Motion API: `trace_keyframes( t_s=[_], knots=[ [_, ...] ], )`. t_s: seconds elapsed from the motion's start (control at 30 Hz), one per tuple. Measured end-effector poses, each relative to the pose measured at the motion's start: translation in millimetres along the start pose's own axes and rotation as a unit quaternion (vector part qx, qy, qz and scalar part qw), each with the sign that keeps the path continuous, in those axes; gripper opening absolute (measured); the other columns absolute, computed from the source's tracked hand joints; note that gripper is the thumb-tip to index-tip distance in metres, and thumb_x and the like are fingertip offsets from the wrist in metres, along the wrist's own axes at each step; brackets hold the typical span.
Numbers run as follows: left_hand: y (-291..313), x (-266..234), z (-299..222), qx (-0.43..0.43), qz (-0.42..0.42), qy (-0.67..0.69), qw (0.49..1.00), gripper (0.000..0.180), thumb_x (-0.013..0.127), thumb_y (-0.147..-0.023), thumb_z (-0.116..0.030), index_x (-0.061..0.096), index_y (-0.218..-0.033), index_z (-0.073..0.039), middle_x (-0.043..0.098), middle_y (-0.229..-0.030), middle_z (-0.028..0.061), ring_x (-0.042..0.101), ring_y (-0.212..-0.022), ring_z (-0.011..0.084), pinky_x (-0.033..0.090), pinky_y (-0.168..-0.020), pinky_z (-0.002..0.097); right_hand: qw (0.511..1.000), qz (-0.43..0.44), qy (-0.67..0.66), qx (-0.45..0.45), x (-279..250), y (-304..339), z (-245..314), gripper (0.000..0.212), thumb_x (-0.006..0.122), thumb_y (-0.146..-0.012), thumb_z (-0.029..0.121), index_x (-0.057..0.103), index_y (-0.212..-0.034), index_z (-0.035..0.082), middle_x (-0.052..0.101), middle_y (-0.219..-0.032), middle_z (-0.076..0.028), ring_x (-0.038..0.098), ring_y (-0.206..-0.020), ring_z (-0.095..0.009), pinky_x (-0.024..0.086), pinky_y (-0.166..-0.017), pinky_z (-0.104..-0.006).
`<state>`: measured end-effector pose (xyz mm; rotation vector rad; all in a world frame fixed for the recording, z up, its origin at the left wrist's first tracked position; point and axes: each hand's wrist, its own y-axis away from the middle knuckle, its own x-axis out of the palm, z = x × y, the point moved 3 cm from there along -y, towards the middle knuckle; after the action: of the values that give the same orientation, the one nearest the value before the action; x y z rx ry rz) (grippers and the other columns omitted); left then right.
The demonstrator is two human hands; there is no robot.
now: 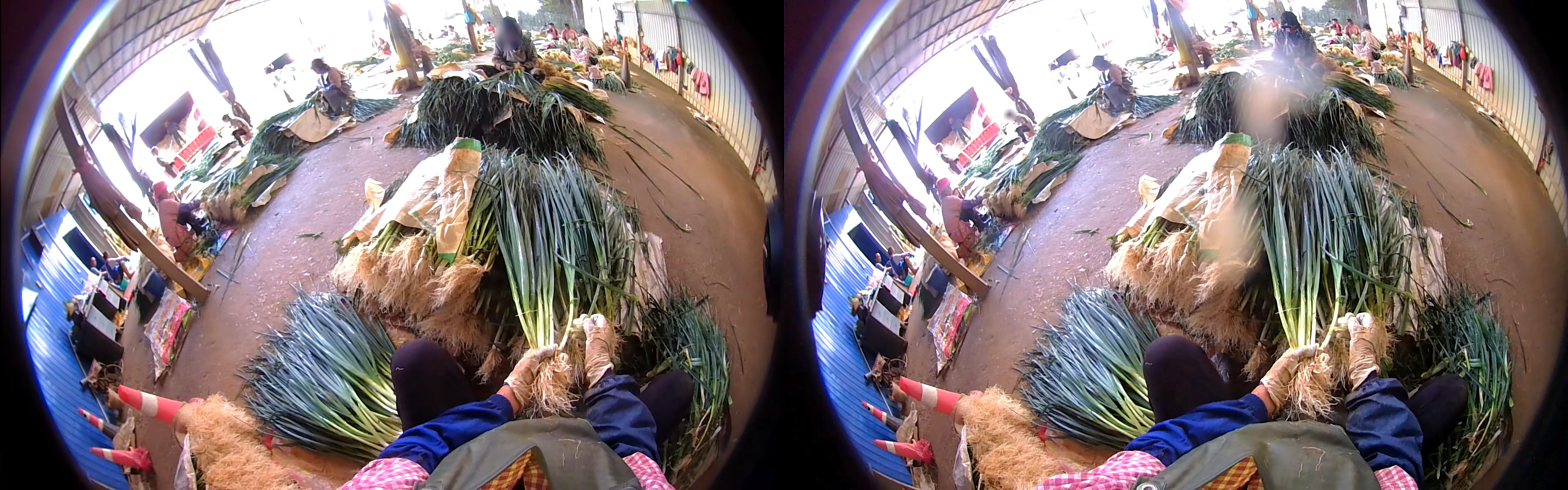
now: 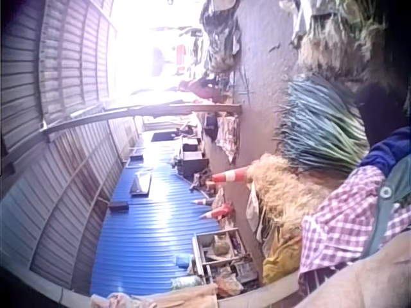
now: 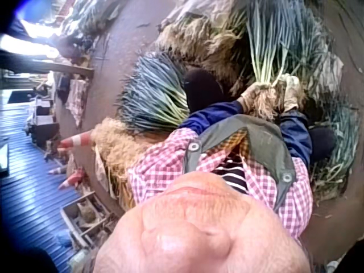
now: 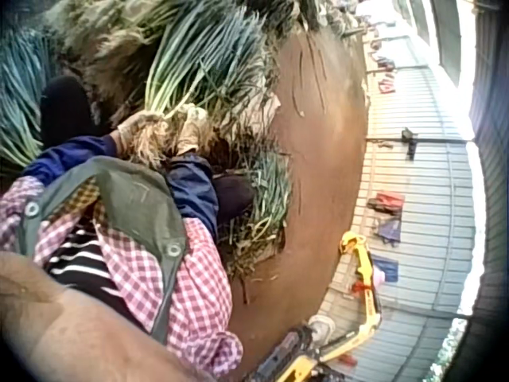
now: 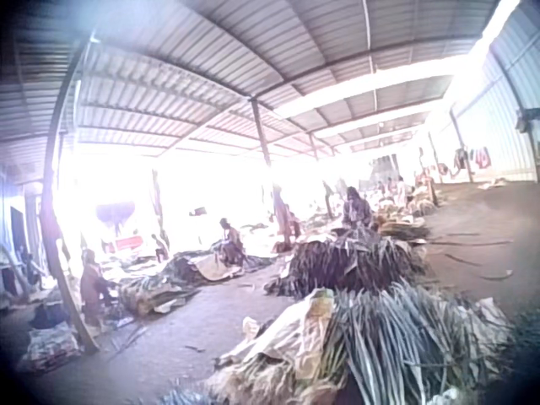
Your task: The person cleans and separates scallions from large bundles on the floor, removing outer layers and roots by hand and placing them into a new pile.
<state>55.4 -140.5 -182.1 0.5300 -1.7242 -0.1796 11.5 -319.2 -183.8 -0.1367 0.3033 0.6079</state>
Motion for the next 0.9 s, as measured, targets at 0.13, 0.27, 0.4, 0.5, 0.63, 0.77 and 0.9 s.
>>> trace_keyframes(
  t_s=[0.13, 0.27, 0.4, 0.5, 0.63, 0.77, 0.9],
  knots=[
    [-7, -14, -2, -0.009, 0.044, 0.055, 0.997, 0.022, 0.057, -0.088, -0.019, 0.062, -0.100, -0.002, 0.067, -0.088, 0.0111, 0.066, -0.075, 0.0214, 0.056, -0.067, 0.0342, 0.960, 0.148, -0.235, 0.046, 9, 33, 37, 0.018, 0.058, -0.090, 0.021, 0.056, -0.082, 0.005, 0.057, -0.069, -0.002, 0.054, -0.057, -0.008, 0.045, -0.051, -0.0204],
    [4, 17, -7, 0.027, 0.035, -0.020, 0.999, 0.026, 0.058, -0.087, -0.024, 0.060, -0.104, -0.005, 0.066, -0.090, 0.0094, 0.064, -0.078, 0.0246, 0.055, -0.069, 0.0379, 0.935, 0.262, -0.208, 0.114, -13, 79, 81, 0.022, 0.055, -0.087, 0.024, 0.055, -0.099, 0.006, 0.054, -0.075, 0.002, 0.051, -0.065, -0.006, 0.042, -0.055, -0.0202],
    [9, 17, -14, 0.039, -0.018, 0.016, 0.999, 0.027, 0.057, -0.084, -0.023, 0.059, -0.100, -0.001, 0.065, -0.089, 0.0133, 0.065, -0.078, 0.0250, 0.056, -0.070, 0.0379, 0.903, 0.283, -0.312, 0.088, -5, 80, 31, 0.027, 0.051, -0.091, 0.024, 0.057, -0.111, 0.006, 0.057, -0.102, -0.004, 0.052, -0.080, -0.011, 0.044, -0.067, -0.0237],
    [-10, -1, -14, 0.051, -0.022, 0.001, 0.998, 0.023, 0.055, -0.084, -0.013, 0.057, -0.100, 0.004, 0.065, -0.084, 0.0160, 0.065, -0.069, 0.0249, 0.057, -0.063, 0.0351, 0.885, 0.208, -0.373, 0.187, -2, 65, 37, 0.024, 0.054, -0.090, 0.029, 0.062, -0.100, 0.008, 0.057, -0.084, 0.001, 0.044, -0.060, -0.007, 0.036, -0.050, -0.0213],
    [-30, -16, -5, 0.076, -0.045, -0.053, 0.995, 0.020, 0.057, -0.083, -0.009, 0.059, -0.099, 0.004, 0.066, -0.084, 0.0115, 0.065, -0.067, 0.0204, 0.056, -0.060, 0.0299, 0.932, 0.247, -0.115, 0.239, -8, 50, 13, 0.029, 0.061, -0.086, 0.037, 0.066, -0.092, 0.010, 0.061, -0.075, 0.002, 0.047, -0.051, -0.008, 0.036, -0.042, -0.0230],
    [-33, -18, 0, 0.060, -0.066, -0.070, 0.993, 0.022, 0.057, -0.085, -0.011, 0.060, -0.102, 0.003, 0.067, -0.087, 0.0112, 0.065, -0.070, 0.0204, 0.056, -0.062, 0.0304, 0.944, 0.322, 0.030, 0.061, 6, 38, -11, 0.024, 0.064, -0.084, 0.028, 0.064, -0.096, 0.008, 0.062, -0.077, -0.001, 0.056, -0.071, -0.014, 0.046, -0.064, -0.0288],
    [-25, -26, -7, 0.050, -0.065, -0.081, 0.993, 0.024, 0.057, -0.088, -0.015, 0.059, -0.105, 0.002, 0.067, -0.088, 0.0100, 0.065, -0.071, 0.0213, 0.055, -0.061, 0.0314, 0.884, 0.293, 0.330, -0.155, 8, 50, 52, 0.029, 0.056, -0.085, 0.038, 0.062, -0.093, 0.010, 0.065, -0.082, -0.014, 0.062, -0.079, -0.035, 0.047, -0.068, -0.0417]
  ],
)
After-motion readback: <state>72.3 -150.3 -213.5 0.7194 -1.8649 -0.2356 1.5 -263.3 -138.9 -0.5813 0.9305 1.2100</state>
